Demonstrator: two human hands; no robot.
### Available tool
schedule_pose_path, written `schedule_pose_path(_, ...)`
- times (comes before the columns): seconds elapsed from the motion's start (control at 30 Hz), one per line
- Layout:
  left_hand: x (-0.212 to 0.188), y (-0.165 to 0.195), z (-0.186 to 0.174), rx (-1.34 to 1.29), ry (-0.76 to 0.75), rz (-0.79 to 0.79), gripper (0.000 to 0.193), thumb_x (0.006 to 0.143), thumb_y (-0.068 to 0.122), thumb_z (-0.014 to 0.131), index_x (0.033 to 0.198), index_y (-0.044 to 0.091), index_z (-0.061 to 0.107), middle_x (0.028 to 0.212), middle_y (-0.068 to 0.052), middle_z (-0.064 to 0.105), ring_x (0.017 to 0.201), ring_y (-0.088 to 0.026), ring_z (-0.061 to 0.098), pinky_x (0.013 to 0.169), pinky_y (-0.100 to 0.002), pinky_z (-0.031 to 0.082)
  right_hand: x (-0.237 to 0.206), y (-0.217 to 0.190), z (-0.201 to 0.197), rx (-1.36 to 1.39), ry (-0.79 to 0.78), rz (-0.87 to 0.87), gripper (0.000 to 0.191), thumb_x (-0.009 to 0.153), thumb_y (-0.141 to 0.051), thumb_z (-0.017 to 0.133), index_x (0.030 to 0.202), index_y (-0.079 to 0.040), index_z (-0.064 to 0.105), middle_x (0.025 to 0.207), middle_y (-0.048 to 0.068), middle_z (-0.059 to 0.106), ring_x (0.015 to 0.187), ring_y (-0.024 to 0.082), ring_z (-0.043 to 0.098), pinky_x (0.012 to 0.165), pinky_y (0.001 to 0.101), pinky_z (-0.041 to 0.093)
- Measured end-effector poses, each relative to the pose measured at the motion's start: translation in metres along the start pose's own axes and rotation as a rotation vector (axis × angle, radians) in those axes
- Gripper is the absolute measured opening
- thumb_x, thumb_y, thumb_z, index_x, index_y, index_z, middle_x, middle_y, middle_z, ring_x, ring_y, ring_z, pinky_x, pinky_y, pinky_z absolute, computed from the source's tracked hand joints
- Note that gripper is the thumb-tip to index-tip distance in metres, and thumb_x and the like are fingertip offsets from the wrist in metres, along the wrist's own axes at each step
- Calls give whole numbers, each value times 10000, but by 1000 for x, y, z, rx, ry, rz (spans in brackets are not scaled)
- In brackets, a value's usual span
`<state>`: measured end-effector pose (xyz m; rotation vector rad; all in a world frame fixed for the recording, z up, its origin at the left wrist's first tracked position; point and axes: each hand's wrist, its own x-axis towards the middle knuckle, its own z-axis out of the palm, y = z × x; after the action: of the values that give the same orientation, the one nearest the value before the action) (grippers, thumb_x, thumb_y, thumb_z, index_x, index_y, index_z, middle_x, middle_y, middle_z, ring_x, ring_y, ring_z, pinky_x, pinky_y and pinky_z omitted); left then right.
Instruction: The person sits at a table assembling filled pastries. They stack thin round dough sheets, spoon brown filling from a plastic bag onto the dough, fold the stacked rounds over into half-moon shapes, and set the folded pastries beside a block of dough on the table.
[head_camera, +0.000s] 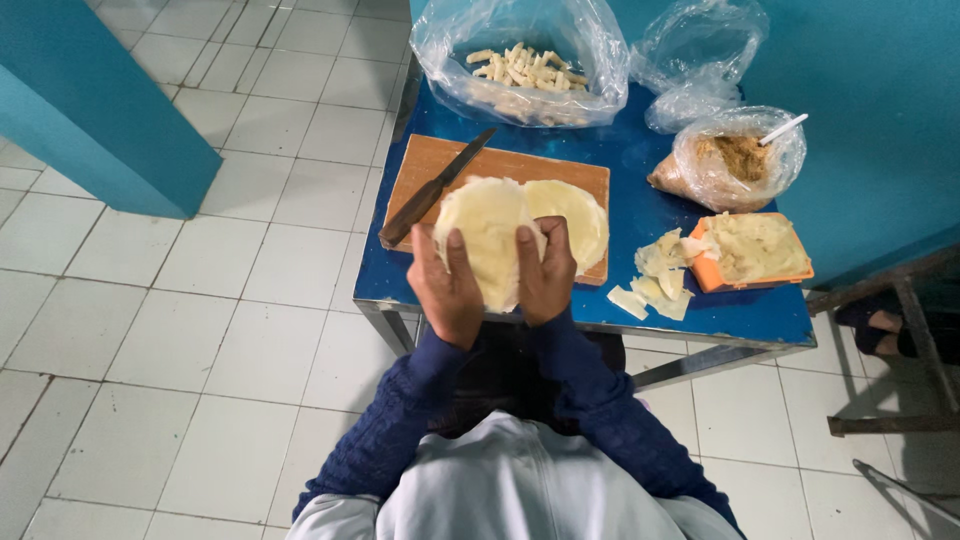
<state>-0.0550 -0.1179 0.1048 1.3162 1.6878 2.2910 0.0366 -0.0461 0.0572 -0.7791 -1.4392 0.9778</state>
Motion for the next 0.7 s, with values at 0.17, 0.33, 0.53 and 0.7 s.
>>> schedule_pose_path(0.17,20,-7,-15,-24,85,15,218,1168,174,512,1167,-40,555,1024,-169,661,934,-191,640,831,-305,529,14,31,-28,330,-109,210,157,1079,-206,618,1028,-73,552,895,-2,587,801,61,528,709,226,470)
schedule_pose_path(0.33,52,-6,-46,-474,138,-208,248,1121,232,506,1209,2,532,1047,-94,688,896,-128,665,793,-268,562,32,32,-78,627,-244,478,180,1072,-242,624,1111,-72,581,935,41,647,742,134,623,581,277,511)
schedule_pose_path(0.53,57,-3,-60,-641,81,-332,231,1120,231,515,1185,10,533,1079,-98,697,936,-143,689,830,-292,583,65,13,-128,752,-342,681,499,1021,-413,504,1319,-24,598,1146,90,716,981,184,725,810,321,611)
schedule_pose_path(0.7,54,-8,-66,-685,52,-334,248,1143,251,549,1187,7,537,1107,-110,701,966,-155,689,858,-299,581,98,6,-151,80,-357,335,295,1120,-209,574,1373,-61,614,1173,42,684,1030,138,645,895,319,556)
